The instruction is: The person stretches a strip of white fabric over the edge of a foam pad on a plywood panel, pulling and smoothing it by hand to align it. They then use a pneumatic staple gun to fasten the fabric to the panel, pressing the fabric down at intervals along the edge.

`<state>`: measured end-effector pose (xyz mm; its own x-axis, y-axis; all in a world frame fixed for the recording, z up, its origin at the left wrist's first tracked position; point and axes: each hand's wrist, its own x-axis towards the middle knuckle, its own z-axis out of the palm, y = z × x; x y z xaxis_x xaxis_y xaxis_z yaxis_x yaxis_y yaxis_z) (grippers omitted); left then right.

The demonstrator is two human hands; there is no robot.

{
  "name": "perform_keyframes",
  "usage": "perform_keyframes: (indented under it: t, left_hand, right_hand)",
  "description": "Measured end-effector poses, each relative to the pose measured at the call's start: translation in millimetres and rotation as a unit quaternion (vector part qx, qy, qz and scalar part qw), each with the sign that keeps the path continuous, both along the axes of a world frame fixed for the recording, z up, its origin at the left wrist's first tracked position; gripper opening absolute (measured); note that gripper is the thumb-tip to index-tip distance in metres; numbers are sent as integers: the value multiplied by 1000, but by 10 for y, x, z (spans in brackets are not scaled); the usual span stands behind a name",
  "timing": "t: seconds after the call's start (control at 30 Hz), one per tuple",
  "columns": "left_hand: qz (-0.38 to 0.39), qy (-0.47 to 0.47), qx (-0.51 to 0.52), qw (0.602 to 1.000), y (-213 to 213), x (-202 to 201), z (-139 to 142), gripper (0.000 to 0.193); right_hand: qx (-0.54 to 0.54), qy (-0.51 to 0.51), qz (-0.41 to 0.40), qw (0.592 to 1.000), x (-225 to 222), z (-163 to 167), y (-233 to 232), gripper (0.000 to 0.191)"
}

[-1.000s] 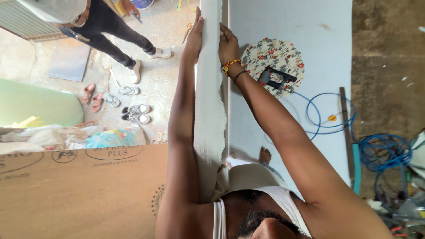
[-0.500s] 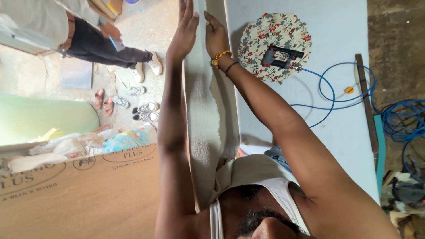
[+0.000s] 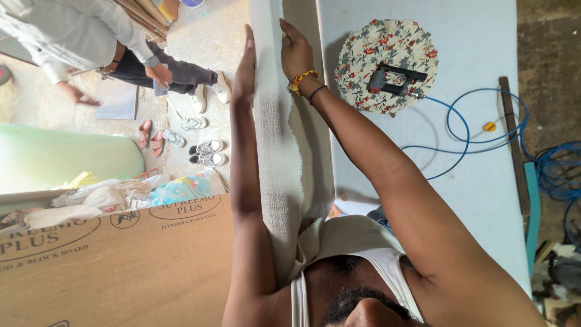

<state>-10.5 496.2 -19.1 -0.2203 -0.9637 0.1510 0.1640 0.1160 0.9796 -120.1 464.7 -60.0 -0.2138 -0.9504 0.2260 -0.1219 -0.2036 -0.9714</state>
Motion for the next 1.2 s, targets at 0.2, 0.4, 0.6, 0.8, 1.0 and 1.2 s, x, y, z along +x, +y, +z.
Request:
perform_keyframes:
  t: [0.2, 0.4, 0.6, 0.8, 1.0, 1.2]
  left_hand:
    - [-3, -292, -83, 953, 159, 134, 60, 122]
    - [-1, -401, -136, 906, 208, 95, 110, 122]
    - [-31, -438, -186, 879, 101, 72, 113, 110]
    - [79, -403, -172, 895, -221, -86, 109, 68]
    - [88, -585, -250, 766, -175, -5, -52, 62]
    - [111, -653, -123, 739, -196, -14, -70, 63]
  right_hand:
    - [-9, 10, 14, 1000, 36, 66, 31, 37]
    - [-20, -8, 18, 1000, 9, 33, 31, 40]
    - [-36, 4, 22, 999, -25, 7, 12, 40]
    - [-4, 1, 2, 1000, 23, -74, -26, 37]
    - [-54, -48, 41, 997, 127, -368, -103, 39]
    - [-12, -70, 98, 993, 167, -487, -249, 48]
